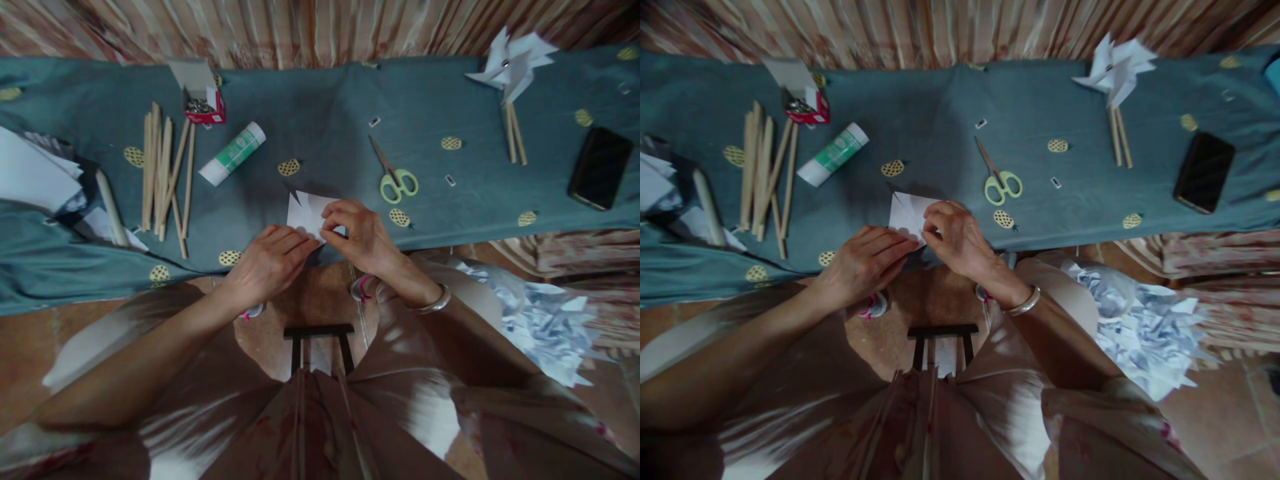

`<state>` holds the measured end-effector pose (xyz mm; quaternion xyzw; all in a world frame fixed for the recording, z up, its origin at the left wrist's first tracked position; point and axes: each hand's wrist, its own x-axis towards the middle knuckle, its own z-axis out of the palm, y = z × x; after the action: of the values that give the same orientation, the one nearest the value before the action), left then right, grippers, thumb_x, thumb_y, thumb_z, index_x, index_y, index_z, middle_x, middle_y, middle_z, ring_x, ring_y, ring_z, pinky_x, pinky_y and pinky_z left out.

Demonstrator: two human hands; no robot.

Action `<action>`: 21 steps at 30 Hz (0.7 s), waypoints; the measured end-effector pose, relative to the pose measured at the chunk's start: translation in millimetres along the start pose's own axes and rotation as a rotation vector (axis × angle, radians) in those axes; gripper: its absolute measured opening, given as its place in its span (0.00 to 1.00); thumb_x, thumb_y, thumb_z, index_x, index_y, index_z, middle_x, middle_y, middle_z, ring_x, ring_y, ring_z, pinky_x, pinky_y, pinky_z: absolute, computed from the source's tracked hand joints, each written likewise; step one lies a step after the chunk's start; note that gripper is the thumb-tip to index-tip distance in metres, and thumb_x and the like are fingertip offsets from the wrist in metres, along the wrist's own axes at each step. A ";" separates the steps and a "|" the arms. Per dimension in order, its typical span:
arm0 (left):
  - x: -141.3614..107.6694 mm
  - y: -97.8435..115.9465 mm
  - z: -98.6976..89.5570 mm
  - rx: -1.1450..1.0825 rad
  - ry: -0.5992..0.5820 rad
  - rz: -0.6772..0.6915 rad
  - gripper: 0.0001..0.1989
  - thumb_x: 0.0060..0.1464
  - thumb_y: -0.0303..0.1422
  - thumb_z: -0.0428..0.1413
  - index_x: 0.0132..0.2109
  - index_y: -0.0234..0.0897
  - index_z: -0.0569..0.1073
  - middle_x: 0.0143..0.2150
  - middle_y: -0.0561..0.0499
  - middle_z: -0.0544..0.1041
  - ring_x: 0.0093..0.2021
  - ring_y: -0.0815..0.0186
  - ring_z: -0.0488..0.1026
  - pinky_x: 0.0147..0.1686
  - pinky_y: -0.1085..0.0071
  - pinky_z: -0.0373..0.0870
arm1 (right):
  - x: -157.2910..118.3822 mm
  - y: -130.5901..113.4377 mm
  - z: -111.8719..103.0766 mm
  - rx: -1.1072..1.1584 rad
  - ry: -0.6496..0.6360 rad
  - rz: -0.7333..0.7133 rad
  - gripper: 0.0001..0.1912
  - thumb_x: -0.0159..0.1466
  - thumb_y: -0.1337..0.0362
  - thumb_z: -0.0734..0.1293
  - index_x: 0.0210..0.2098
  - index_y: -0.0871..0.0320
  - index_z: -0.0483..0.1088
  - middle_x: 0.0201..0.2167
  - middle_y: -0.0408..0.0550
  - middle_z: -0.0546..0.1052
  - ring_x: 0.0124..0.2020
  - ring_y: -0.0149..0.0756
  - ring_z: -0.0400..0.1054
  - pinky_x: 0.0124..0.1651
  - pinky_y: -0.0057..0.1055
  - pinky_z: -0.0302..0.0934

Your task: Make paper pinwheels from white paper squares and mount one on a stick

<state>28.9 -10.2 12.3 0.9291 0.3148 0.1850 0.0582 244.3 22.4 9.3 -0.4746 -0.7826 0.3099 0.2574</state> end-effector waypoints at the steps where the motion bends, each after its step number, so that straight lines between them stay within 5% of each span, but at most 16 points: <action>1: 0.0 0.1 0.0 0.001 -0.001 0.000 0.14 0.63 0.25 0.51 0.54 0.32 0.74 0.46 0.43 0.81 0.45 0.59 0.76 0.45 0.63 0.72 | 0.2 -0.2 0.1 -0.002 -0.002 -0.003 0.07 0.60 0.70 0.66 0.27 0.56 0.74 0.40 0.48 0.79 0.46 0.41 0.71 0.54 0.41 0.63; 21: 2.7 1.1 0.4 -0.021 -0.055 -0.021 0.14 0.66 0.27 0.49 0.53 0.35 0.75 0.47 0.45 0.81 0.47 0.60 0.75 0.46 0.63 0.70 | -1.4 0.2 -4.5 0.019 -0.026 -0.015 0.06 0.62 0.68 0.66 0.30 0.56 0.76 0.40 0.49 0.79 0.45 0.41 0.72 0.53 0.40 0.64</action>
<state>31.6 -9.4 13.0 0.9298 0.3211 0.1621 0.0783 248.2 22.3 12.1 -0.4621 -0.7865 0.3216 0.2539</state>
